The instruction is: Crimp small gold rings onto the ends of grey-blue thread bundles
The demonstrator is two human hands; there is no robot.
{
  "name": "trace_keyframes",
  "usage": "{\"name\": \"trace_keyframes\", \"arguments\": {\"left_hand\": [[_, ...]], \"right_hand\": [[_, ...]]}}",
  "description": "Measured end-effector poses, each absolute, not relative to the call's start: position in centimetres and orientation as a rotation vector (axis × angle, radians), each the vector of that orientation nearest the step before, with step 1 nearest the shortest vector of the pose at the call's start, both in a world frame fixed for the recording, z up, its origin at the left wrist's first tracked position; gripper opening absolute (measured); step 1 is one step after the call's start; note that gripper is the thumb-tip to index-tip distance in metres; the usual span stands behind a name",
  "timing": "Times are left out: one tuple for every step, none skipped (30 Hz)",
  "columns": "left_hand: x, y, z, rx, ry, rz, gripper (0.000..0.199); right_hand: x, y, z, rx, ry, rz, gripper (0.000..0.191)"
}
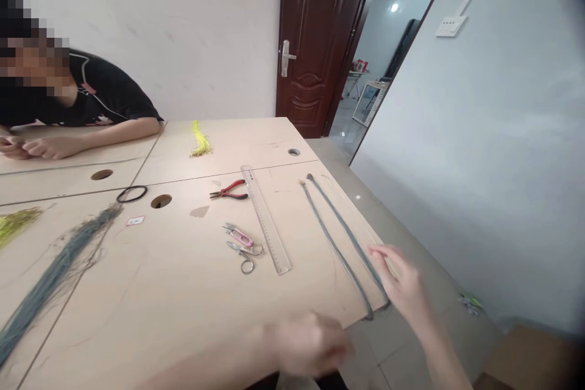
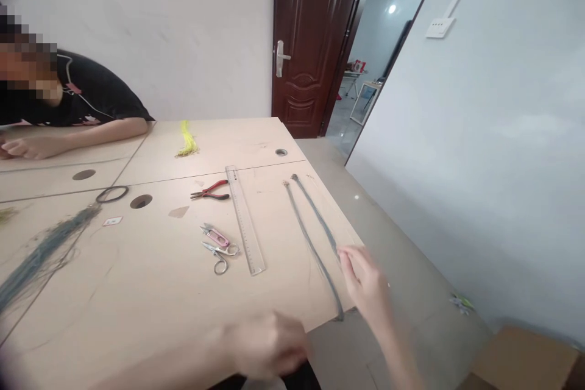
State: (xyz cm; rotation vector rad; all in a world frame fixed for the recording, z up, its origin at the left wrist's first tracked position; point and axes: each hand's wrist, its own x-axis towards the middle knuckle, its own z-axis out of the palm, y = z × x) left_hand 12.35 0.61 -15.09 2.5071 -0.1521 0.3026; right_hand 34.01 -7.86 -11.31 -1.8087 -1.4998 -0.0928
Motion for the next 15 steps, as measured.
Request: {"name": "trace_keyframes", "arguments": {"left_hand": [[12.4,3.1,-15.2,2.533,-0.024,0.363,0.016],[12.5,5.7,-15.3,2.563,0.154,0.436,0.019],[12.5,8.4,-15.2,2.589,0.358,0.515,0.021],[12.6,11.1,-15.2,2.612,0.533,0.579,0.022],[12.8,13.6,-15.2,2.634,0.689,0.623,0.026],[13.2,15.9,-15.3,2.656,0.820,0.647,0.029],[13.7,17.9,-15.3,2.682,0.921,0.649,0.032],[14.3,19.6,-15.4,2.709,0.998,0.633,0.033],[14.9,21.0,-15.5,2.739,1.055,0.608,0.032],[15.4,22.1,-15.6,2.769,1.096,0.575,0.032],[16.0,23.0,-15.6,2.799,1.125,0.537,0.030],[16.4,23.6,-15.7,2.828,1.142,0.496,0.029],[16.8,24.1,-15.7,2.857,1.150,0.454,0.028],[17.1,24.4,-15.8,2.884,1.152,0.414,0.027],[17.2,24.5,-15.8,2.910,1.150,0.377,0.026]], "right_hand": [[33.1,-9.5,-12.3,-1.787,-1.467,-0.110,0.015],[32.1,-10.7,-13.2,-1.765,-1.447,-0.111,0.015],[30.8,-11.6,-14.1,-1.737,-1.439,-0.106,0.015],[29.5,-12.1,-15.0,-1.708,-1.442,-0.099,0.016],[28.1,-12.2,-15.7,-1.682,-1.452,-0.083,0.018],[26.8,-12.1,-16.2,-1.663,-1.471,-0.056,0.021],[25.7,-11.8,-16.7,-1.626,-1.510,-0.029,0.023],[24.8,-11.4,-17.0,-1.585,-1.548,0.001,0.024],[24.1,-10.9,-17.2,-1.542,-1.587,0.028,0.024],[23.6,-10.4,-17.4,-1.494,-1.626,0.051,0.024],[23.3,-9.9,-17.6,-1.451,-1.659,0.069,0.024],[23.1,-9.6,-17.8,-1.413,-1.685,0.081,0.023],[23.1,-9.3,-18.1,-1.382,-1.704,0.088,0.023],[23.1,-9.1,-18.3,-1.359,-1.715,0.089,0.023],[23.2,-9.0,-18.6,-1.341,-1.721,0.086,0.023]]}}
